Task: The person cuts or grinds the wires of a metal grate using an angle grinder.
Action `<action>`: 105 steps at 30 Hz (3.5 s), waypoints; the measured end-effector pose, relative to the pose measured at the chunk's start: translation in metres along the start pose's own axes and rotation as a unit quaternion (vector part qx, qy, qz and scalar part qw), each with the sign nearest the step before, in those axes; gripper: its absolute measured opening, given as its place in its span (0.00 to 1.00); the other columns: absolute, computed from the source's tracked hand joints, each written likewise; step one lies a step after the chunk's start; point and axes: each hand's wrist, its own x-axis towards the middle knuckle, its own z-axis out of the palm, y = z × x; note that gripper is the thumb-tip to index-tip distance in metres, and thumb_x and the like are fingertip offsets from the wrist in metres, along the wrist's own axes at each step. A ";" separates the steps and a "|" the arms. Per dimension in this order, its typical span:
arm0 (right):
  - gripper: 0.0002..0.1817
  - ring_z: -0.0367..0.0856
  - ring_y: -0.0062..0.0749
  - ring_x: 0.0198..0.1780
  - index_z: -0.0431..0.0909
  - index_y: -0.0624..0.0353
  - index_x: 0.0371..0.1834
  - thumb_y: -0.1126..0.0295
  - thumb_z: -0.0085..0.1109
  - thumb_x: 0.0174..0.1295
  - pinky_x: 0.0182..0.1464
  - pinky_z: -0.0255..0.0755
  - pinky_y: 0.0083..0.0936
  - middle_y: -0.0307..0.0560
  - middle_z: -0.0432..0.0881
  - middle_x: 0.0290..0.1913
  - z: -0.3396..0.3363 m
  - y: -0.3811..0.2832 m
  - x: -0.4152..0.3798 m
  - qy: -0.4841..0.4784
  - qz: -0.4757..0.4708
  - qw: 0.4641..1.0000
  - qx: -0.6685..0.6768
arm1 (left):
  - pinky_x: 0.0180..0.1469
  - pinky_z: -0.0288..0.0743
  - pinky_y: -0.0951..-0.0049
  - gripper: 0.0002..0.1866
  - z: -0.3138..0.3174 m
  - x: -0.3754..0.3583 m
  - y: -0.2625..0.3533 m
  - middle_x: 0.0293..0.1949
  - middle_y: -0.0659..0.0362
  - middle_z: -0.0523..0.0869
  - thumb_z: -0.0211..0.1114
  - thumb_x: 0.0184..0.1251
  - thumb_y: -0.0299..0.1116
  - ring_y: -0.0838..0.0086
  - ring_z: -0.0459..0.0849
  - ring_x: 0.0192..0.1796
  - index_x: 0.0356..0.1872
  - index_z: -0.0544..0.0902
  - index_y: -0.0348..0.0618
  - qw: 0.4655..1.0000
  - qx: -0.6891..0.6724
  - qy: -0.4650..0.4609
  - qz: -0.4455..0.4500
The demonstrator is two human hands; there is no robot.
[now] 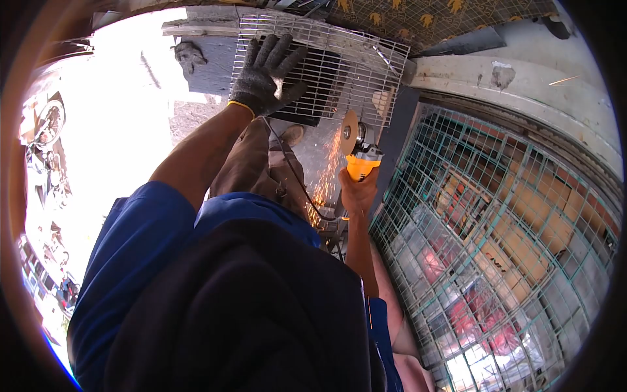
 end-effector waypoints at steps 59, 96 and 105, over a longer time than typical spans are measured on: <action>0.31 0.85 0.25 0.38 0.71 0.62 0.64 0.70 0.79 0.62 0.42 0.83 0.26 0.44 0.86 0.43 0.007 -0.007 0.008 -0.004 -0.018 0.998 0.067 | 0.89 0.42 0.34 0.46 -0.002 0.000 0.000 0.89 0.51 0.57 0.64 0.73 0.70 0.46 0.53 0.90 0.87 0.63 0.67 0.999 -0.017 -0.027 -0.018; 0.31 0.86 0.26 0.38 0.71 0.63 0.65 0.71 0.77 0.62 0.41 0.83 0.26 0.45 0.87 0.43 0.004 -0.009 0.016 -0.010 -0.017 1.000 0.006 | 0.88 0.46 0.33 0.44 0.001 0.001 0.003 0.86 0.50 0.64 0.72 0.68 0.63 0.44 0.62 0.87 0.84 0.68 0.69 0.999 -0.039 0.016 -0.022; 0.32 0.87 0.26 0.38 0.71 0.63 0.67 0.71 0.78 0.62 0.42 0.84 0.26 0.45 0.87 0.43 0.007 -0.012 0.018 -0.018 -0.035 0.994 0.099 | 0.88 0.45 0.34 0.43 -0.001 0.001 0.002 0.86 0.49 0.65 0.70 0.69 0.65 0.44 0.61 0.87 0.84 0.69 0.69 0.999 -0.031 0.006 -0.026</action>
